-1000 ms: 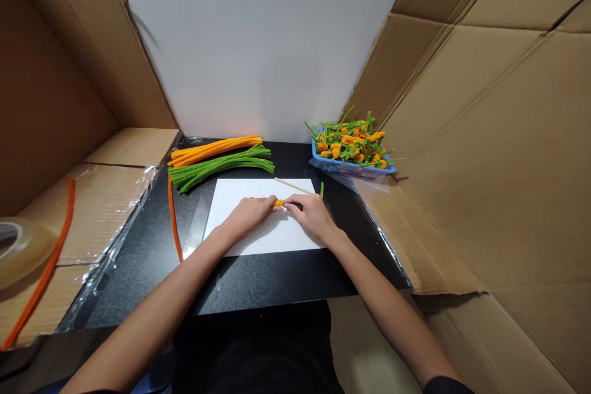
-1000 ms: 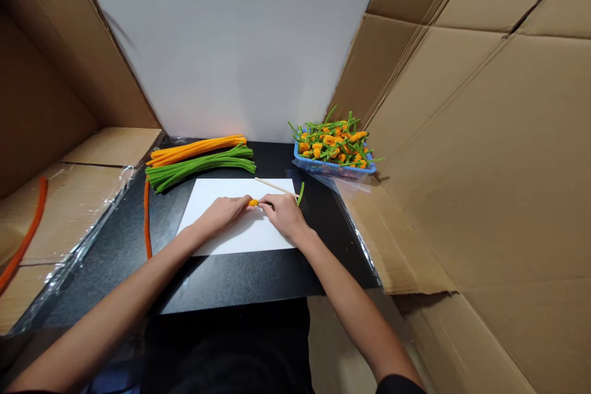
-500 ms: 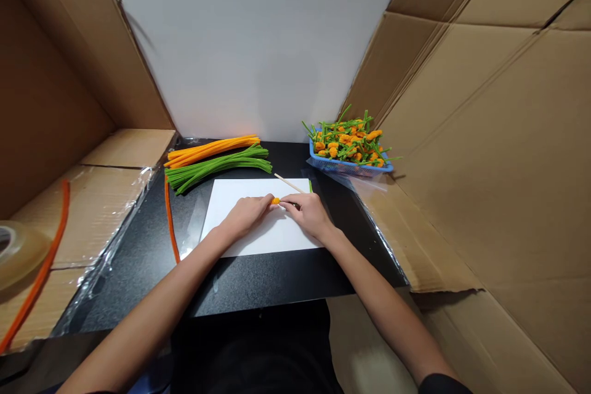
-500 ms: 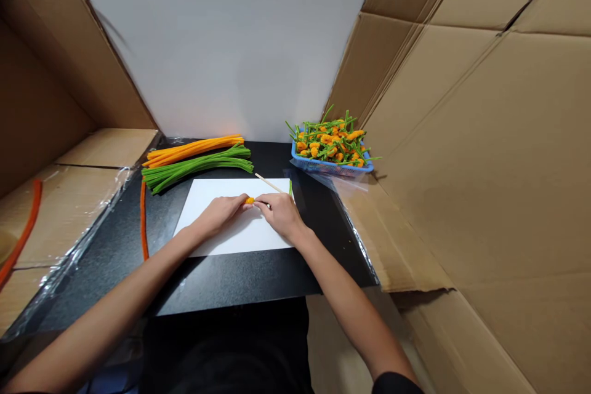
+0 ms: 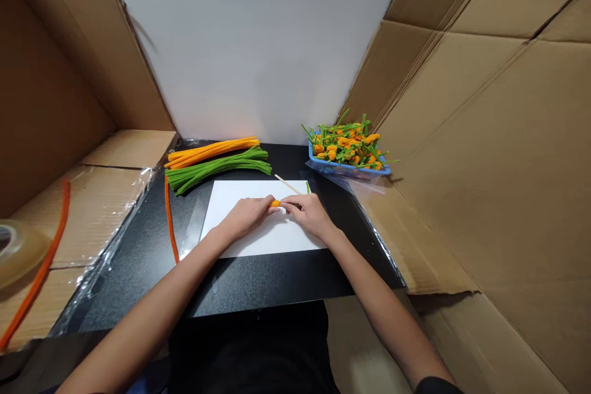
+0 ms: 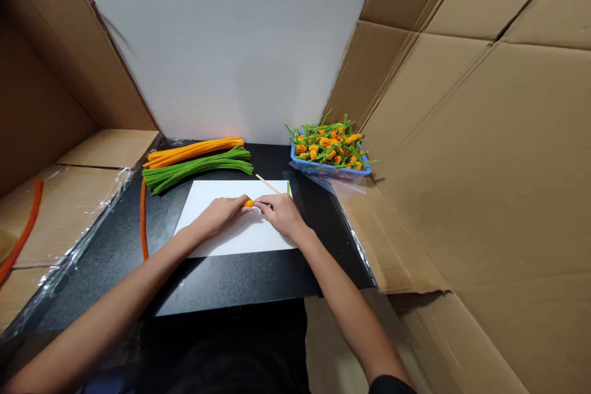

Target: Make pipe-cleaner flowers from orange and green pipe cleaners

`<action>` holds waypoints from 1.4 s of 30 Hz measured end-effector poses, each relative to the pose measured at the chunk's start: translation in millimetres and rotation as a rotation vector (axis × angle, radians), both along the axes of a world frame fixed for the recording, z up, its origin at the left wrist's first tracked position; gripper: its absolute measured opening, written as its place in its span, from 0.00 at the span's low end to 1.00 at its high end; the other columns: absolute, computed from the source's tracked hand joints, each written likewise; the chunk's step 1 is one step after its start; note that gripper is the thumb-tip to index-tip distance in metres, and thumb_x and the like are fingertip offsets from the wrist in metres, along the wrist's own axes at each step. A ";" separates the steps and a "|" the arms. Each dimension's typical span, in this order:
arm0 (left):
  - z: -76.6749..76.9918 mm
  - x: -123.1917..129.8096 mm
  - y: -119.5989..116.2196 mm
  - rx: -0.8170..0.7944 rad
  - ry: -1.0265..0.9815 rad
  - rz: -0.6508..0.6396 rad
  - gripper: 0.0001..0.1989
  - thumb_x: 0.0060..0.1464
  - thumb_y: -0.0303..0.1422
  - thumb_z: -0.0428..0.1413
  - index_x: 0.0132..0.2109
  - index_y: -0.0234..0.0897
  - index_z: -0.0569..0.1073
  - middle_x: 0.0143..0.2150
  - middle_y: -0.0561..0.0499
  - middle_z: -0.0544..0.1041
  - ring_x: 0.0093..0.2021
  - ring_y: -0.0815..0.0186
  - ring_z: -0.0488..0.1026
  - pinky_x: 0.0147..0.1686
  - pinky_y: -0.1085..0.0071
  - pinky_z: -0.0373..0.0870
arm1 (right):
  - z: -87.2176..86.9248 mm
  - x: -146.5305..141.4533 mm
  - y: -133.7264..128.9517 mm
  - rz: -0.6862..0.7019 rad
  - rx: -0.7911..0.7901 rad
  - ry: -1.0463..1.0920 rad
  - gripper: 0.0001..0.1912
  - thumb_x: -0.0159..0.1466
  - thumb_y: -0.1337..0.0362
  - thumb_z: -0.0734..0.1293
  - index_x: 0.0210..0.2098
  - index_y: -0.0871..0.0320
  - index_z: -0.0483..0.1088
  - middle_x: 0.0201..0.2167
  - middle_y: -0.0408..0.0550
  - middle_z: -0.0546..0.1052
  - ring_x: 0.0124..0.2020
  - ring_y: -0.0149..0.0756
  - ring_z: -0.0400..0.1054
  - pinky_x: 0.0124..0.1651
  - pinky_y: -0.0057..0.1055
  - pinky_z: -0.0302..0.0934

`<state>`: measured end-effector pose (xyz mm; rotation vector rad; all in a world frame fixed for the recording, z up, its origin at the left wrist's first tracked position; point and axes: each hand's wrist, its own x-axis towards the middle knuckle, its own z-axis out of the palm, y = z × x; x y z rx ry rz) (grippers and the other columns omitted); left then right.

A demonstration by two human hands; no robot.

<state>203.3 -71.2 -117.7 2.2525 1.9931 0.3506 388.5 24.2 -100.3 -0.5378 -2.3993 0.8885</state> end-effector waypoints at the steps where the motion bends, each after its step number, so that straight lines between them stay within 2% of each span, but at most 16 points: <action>1: 2.0 -1.1 0.0 -0.011 0.010 -0.001 0.19 0.70 0.45 0.39 0.47 0.38 0.68 0.38 0.44 0.80 0.36 0.57 0.78 0.33 0.70 0.63 | 1.1 1.0 1.1 -0.007 -0.007 0.002 0.12 0.67 0.66 0.65 0.33 0.59 0.81 0.25 0.44 0.79 0.25 0.29 0.66 0.32 0.24 0.55; 6: 2.5 -4.9 0.4 -0.039 0.057 -0.003 0.18 0.70 0.44 0.41 0.45 0.38 0.69 0.37 0.43 0.80 0.35 0.56 0.78 0.34 0.69 0.65 | 5.2 4.3 4.4 0.001 -0.042 -0.022 0.12 0.67 0.66 0.65 0.33 0.60 0.81 0.22 0.42 0.76 0.23 0.28 0.62 0.28 0.25 0.52; 13: -5.1 -1.8 -1.5 0.012 0.046 -0.070 0.16 0.71 0.42 0.41 0.45 0.38 0.68 0.37 0.45 0.80 0.34 0.59 0.78 0.33 0.70 0.64 | -0.3 0.1 2.0 0.047 -0.122 -0.051 0.11 0.66 0.66 0.66 0.34 0.59 0.81 0.22 0.43 0.77 0.23 0.28 0.63 0.28 0.24 0.54; 18: -1.8 -8.5 0.5 0.008 0.066 -0.018 0.16 0.70 0.42 0.42 0.44 0.37 0.69 0.37 0.44 0.80 0.34 0.58 0.78 0.32 0.70 0.64 | 1.6 3.1 6.0 0.009 -0.038 -0.053 0.09 0.65 0.64 0.68 0.37 0.58 0.82 0.30 0.45 0.82 0.28 0.30 0.68 0.34 0.26 0.56; 22: 1.6 -6.2 -1.2 0.010 0.059 0.001 0.16 0.70 0.42 0.42 0.45 0.37 0.69 0.38 0.44 0.80 0.36 0.58 0.78 0.33 0.69 0.64 | 1.6 3.1 3.9 -0.009 -0.029 -0.050 0.12 0.67 0.65 0.65 0.32 0.59 0.81 0.24 0.44 0.79 0.25 0.29 0.65 0.31 0.26 0.54; 25: 0.7 -1.4 -3.1 -0.006 0.026 -0.025 0.15 0.71 0.40 0.41 0.45 0.37 0.69 0.38 0.44 0.80 0.34 0.57 0.78 0.33 0.69 0.64 | -0.3 -0.2 -1.0 0.037 -0.010 -0.050 0.13 0.67 0.65 0.64 0.31 0.59 0.80 0.25 0.44 0.79 0.25 0.29 0.64 0.31 0.25 0.53; 28: -2.5 -3.4 -2.1 0.042 -0.098 -0.039 0.15 0.69 0.42 0.43 0.47 0.38 0.69 0.39 0.44 0.80 0.35 0.58 0.77 0.33 0.68 0.65 | -0.2 -0.7 -1.3 0.026 0.014 -0.062 0.14 0.67 0.65 0.64 0.31 0.59 0.80 0.26 0.44 0.79 0.25 0.29 0.64 0.32 0.26 0.53; 32: -2.8 -14.9 1.5 0.176 -0.377 -0.002 0.17 0.65 0.44 0.52 0.54 0.40 0.67 0.40 0.49 0.79 0.35 0.63 0.75 0.35 0.70 0.67 | 2.4 6.1 9.2 -0.152 -0.029 -0.004 0.14 0.66 0.63 0.64 0.31 0.59 0.79 0.20 0.42 0.74 0.22 0.29 0.62 0.29 0.27 0.52; 35: 0.4 -20.2 2.9 0.283 -0.530 0.045 0.14 0.64 0.41 0.53 0.50 0.38 0.70 0.38 0.51 0.77 0.32 0.67 0.73 0.33 0.72 0.67 | 2.8 11.5 17.9 -0.250 -0.103 0.050 0.15 0.66 0.61 0.63 0.29 0.60 0.78 0.16 0.41 0.69 0.20 0.30 0.60 0.27 0.27 0.52; 42: 0.1 -15.1 3.7 0.380 -0.667 0.066 0.12 0.63 0.42 0.55 0.43 0.37 0.74 0.37 0.51 0.79 0.32 0.68 0.73 0.31 0.73 0.68 | 1.2 10.7 17.5 -0.224 -0.196 0.049 0.16 0.64 0.58 0.63 0.29 0.60 0.78 0.15 0.41 0.68 0.19 0.29 0.59 0.26 0.27 0.51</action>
